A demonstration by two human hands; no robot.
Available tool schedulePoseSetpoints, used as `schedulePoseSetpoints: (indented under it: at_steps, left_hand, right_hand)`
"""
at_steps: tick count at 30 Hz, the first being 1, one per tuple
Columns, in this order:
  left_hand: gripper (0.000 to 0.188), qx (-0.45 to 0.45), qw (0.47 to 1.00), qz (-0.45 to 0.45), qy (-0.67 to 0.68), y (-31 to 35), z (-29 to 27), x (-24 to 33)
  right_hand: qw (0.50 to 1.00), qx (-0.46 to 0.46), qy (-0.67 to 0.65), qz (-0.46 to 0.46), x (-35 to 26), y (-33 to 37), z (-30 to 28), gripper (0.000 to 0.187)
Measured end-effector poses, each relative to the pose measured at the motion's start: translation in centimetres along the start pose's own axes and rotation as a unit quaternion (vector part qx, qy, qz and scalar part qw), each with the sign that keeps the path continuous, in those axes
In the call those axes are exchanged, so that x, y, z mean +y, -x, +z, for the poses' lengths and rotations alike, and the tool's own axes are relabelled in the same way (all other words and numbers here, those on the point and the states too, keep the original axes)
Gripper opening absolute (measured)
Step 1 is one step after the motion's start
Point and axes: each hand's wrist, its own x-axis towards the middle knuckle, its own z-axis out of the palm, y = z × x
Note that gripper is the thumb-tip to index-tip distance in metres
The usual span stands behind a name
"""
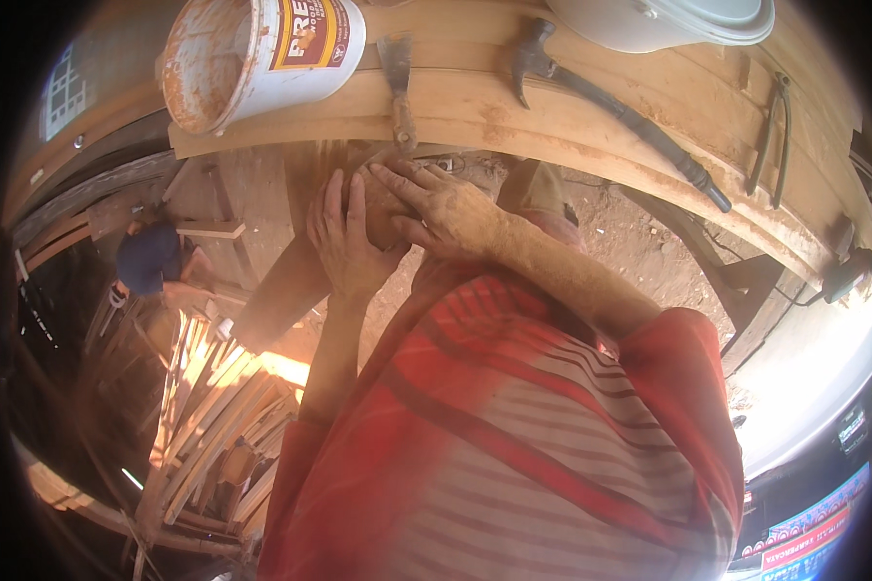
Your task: The person applies a substance from a container to the joints and surfaces of a wooden box-like frame using a small spatula, turning the frame to reach different sides.
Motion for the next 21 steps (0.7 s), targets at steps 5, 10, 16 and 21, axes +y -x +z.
schedulePoseSetpoints:
  at_steps: [5, 10, 16, 21]
  left_hand:
    - [0.095, 0.012, 1.0, 0.001, -0.004, 0.2, 0.1, 0.0]
    - [0.102, -0.001, 1.0, -0.01, 0.013, 0.0, -0.3, 0.1]
    - [0.103, 0.017, 1.0, -0.002, 0.018, 0.1, -0.3, 0.0]
    - [0.1, 0.03, 0.999, 0.006, 0.033, 0.4, -0.5, -0.2]
  right_hand:
    - [0.999, -0.025, -0.015, -0.013, -0.2, -0.1, -1.2, 0.073]
    - [0.999, -0.021, -0.008, 0.031, 1.3, 2.1, -0.9, 0.076]
    - [0.998, -0.02, 0.054, -0.006, -1.4, 3.2, -1.8, 0.085]
    - [0.969, -0.017, 0.24, -0.059, -2.8, 4.5, -0.6, 0.089]
